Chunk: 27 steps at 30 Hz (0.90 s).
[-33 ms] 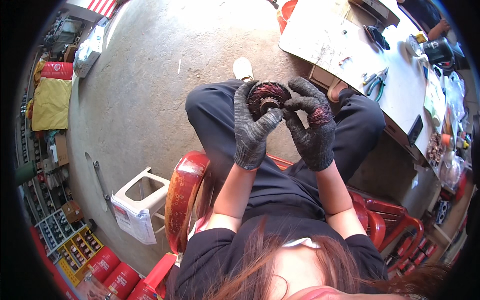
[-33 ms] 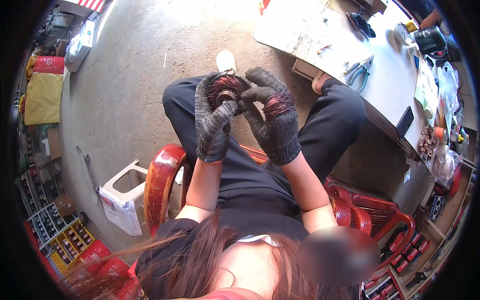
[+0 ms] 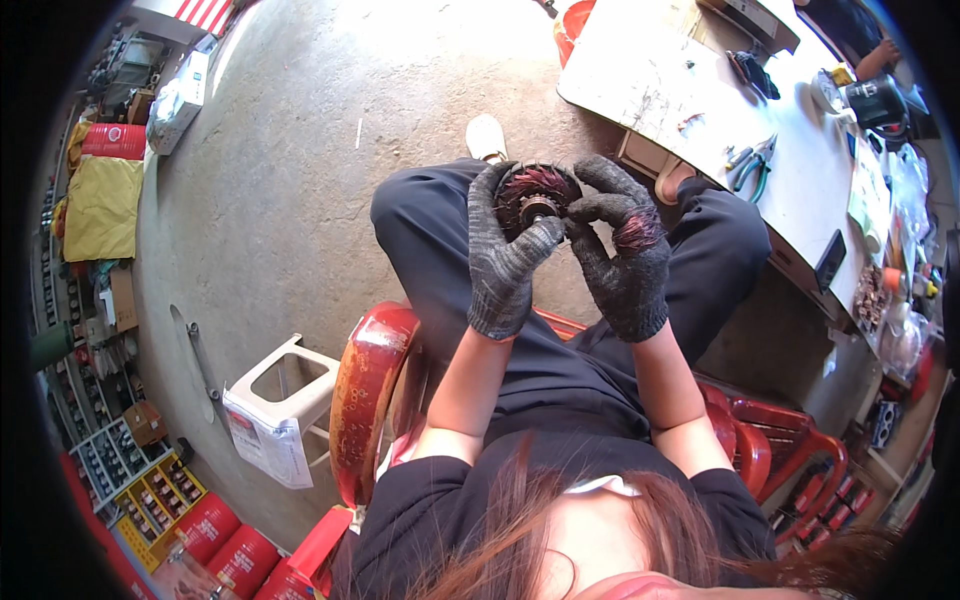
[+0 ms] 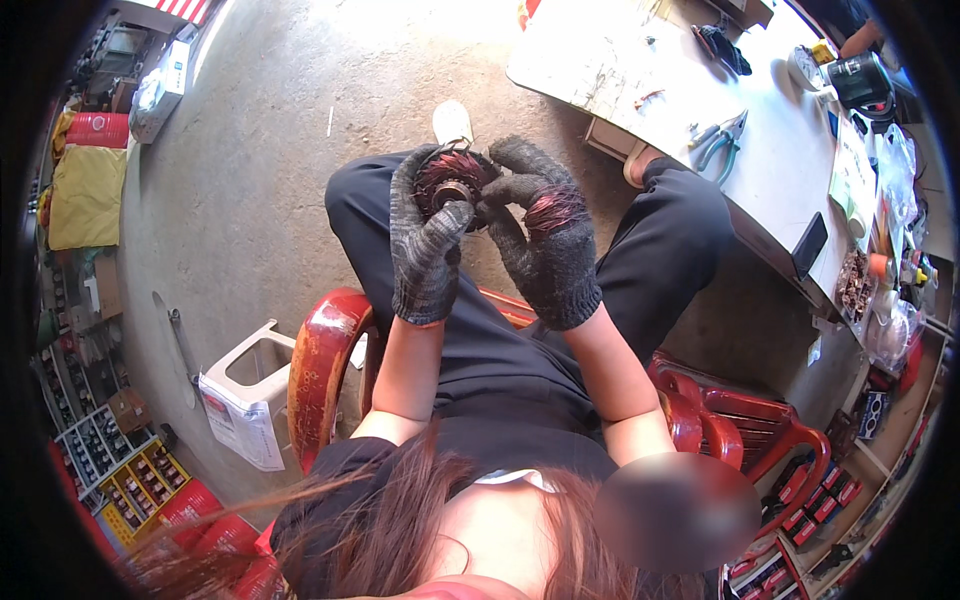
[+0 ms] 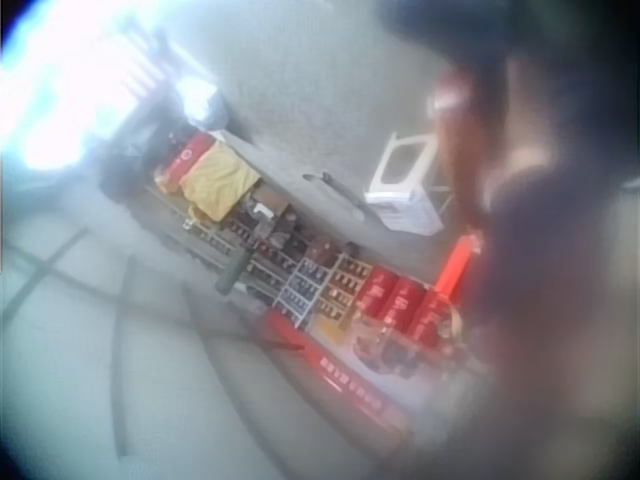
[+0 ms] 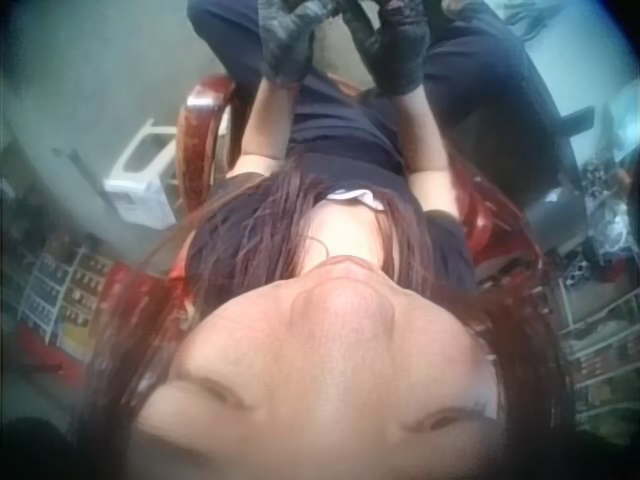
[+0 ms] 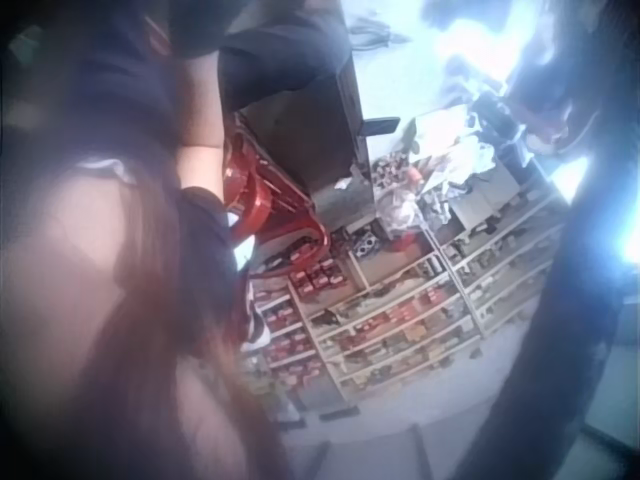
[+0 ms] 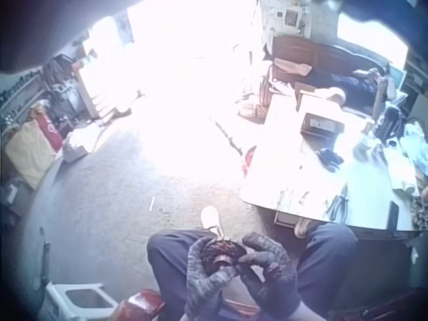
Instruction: The person sits cross-legged and repeatedly handles a small cylindrical electrical component, rotating it and manipulating its copper windings with gloved hands. The person occasionally places the component on the table and picks it back up.
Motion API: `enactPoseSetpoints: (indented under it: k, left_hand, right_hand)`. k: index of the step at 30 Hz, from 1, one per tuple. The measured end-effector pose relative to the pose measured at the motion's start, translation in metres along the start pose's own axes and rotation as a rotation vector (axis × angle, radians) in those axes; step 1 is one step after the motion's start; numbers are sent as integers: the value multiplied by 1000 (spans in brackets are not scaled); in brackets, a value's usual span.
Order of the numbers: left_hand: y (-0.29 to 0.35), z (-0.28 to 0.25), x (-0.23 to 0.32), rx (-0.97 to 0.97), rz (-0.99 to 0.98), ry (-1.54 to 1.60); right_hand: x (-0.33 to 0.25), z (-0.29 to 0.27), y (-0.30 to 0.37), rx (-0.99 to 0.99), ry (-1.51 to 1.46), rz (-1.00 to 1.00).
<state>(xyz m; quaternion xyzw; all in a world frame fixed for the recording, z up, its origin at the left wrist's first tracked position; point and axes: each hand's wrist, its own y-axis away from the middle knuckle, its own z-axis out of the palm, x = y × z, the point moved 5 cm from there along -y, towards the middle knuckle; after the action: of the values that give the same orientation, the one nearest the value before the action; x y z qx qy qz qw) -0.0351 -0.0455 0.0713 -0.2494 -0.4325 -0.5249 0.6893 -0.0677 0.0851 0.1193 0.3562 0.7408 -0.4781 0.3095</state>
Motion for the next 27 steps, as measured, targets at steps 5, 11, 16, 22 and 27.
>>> enactPoseSetpoints:
  k: [5, 11, 16, 22, 27]
  left_hand:
    - [0, -2, 3, -6, -9, 5]
    - [2, 7, 13, 0, 50, -128]
    - [2, 6, 11, -34, 22, -127]
    - [-9, -1, -1, -80, -138, 279]
    - [-5, -4, -1, -15, -287, 463]
  right_hand:
    - [1, -2, 1, 38, 47, 45]
    - [-3, -1, -4, -44, 163, -91]
    - [-3, -4, -14, -115, -42, -42]
    - [11, -17, 2, 12, -95, 55]
    - [31, -32, 16, 160, -309, 245]
